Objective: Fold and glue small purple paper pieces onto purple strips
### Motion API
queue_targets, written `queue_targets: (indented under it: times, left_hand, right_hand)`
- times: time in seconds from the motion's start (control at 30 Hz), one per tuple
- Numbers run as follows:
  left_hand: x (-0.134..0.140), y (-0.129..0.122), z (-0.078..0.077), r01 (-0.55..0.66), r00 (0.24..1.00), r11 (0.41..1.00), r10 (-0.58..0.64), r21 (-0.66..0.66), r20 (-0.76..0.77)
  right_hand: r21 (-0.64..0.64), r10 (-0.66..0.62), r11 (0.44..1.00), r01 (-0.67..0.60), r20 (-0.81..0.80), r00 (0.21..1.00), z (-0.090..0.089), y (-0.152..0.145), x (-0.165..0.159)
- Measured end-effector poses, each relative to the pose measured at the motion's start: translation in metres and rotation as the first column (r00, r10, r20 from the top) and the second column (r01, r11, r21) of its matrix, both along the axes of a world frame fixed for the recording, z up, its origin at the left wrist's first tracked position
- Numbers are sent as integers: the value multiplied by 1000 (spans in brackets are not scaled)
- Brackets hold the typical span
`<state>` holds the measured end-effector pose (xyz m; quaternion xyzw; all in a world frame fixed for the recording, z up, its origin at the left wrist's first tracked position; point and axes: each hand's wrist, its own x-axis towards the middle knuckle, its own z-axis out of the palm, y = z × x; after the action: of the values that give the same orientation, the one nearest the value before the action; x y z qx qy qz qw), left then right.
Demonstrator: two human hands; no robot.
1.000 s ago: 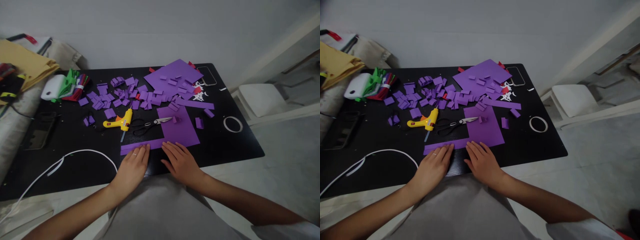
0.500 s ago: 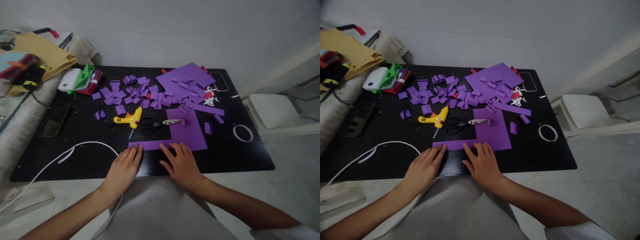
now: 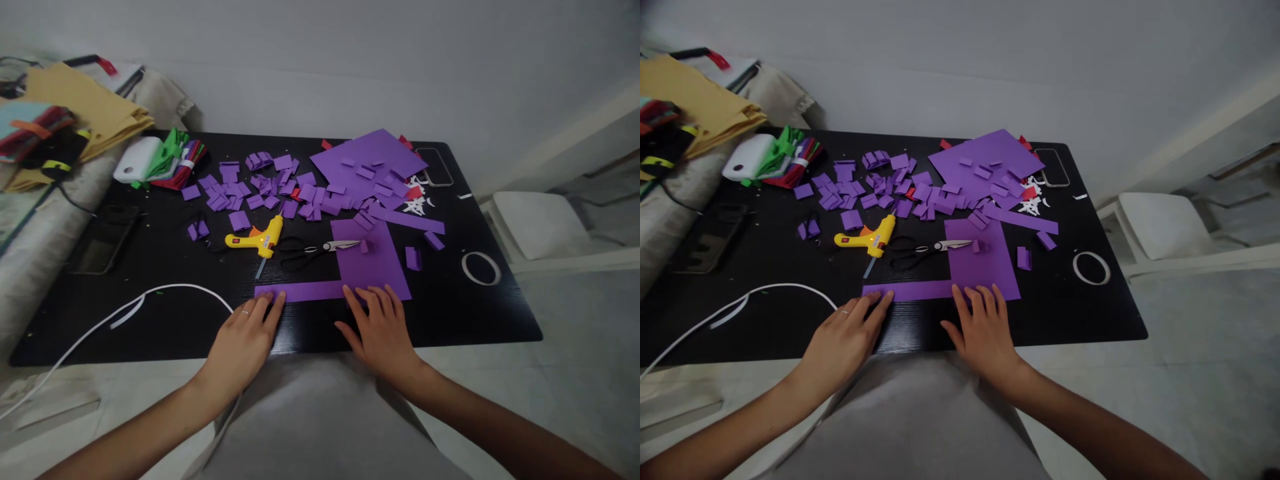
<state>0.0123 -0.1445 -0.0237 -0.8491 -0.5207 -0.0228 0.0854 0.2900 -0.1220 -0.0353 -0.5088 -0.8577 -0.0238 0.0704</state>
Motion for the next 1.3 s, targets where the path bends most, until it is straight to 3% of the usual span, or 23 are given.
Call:
queue_targets:
  times: [0.4, 0.5, 0.6, 0.67, 0.77, 0.83, 1.03, 1.3]
  left_hand:
    - [-11, 3, 4, 2, 999, 988, -8, 151, 41]
    - [-11, 4, 4, 4, 999, 988, -11, 154, 44]
    - [-10, 4, 2, -3, 999, 989, -3, 150, 39]
    - [-9, 4, 2, -8, 999, 990, 3, 141, 33]
    - [-10, 3, 0, -8, 999, 991, 1, 132, 50]
    - [-11, 3, -1, -5, 998, 991, -4, 132, 69]
    - [-12, 1, -4, -14, 994, 989, -2, 144, 111]
    - [-11, 0, -6, -56, 990, 992, 41, 109, 133]
  right_hand:
    - [17, 20, 1000, -19, -55, 998, -2, 0, 4]
    - [-27, 2, 1000, -7, -216, 976, 5, 12, 3]
    - [-74, -120, 993, 96, -474, 872, 17, 31, -13]
    - [-178, -123, 984, 24, -569, 813, 24, 42, -35]
    - [-423, -95, 898, -120, -453, 887, 28, 49, -75]
    - [-497, -61, 860, -117, -328, 943, 28, 51, -97]
    - [-506, -88, 861, 50, -51, 995, 29, 56, -112]
    - [-494, -162, 857, 149, 17, 987, 27, 58, -85]
